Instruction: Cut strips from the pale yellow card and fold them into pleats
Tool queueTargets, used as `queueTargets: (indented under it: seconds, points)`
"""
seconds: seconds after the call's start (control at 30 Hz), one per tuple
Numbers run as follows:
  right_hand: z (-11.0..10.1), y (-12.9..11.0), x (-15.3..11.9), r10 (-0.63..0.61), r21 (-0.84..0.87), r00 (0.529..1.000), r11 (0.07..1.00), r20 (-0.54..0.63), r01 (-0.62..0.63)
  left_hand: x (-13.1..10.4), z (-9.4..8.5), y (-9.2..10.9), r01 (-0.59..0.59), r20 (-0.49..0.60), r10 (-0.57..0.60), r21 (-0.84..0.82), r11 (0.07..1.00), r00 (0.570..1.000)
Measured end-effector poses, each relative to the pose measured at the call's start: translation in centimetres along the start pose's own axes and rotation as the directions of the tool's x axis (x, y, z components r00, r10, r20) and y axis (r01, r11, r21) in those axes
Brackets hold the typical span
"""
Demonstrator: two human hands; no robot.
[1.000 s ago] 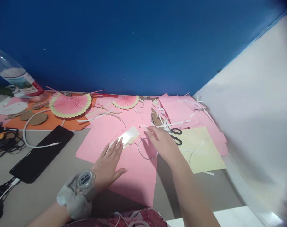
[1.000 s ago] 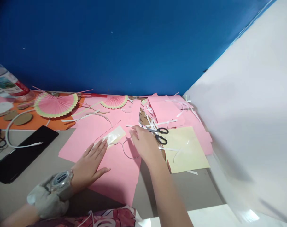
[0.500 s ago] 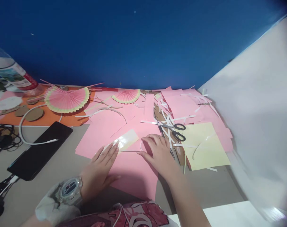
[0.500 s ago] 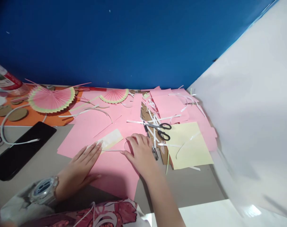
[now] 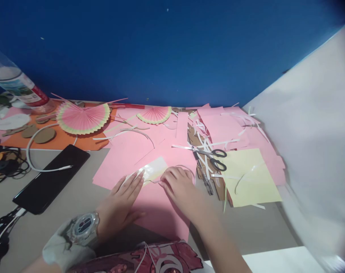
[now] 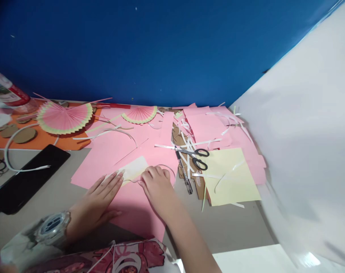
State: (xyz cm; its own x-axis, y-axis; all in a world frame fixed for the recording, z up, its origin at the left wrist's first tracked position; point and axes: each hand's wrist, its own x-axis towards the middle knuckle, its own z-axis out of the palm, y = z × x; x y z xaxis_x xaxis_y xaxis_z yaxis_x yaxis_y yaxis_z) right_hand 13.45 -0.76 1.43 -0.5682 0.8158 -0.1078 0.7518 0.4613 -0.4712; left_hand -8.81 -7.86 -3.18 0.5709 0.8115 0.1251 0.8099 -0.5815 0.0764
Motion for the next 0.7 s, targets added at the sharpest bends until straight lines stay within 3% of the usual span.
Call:
queueTargets:
  seconds: [0.37,0.57,0.7]
  points:
    - [-0.9,-0.3,1.2,0.075,0.071,0.997,0.995,0.022,-0.077,0.0,-0.2,0.3,0.045,0.047,-0.043,-0.027,0.999,0.998]
    - [-1.4,-0.9,1.3,0.086,-0.05,0.993,0.995,0.081,-0.082,0.0,0.2,0.1,0.04,0.054,-0.036,-0.072,0.997,0.998]
    - [-1.0,-0.8,1.1,0.174,-0.035,0.983,0.984,0.05,-0.173,0.0,0.2,0.0,0.044,0.053,-0.039,-0.097,0.994,0.998]
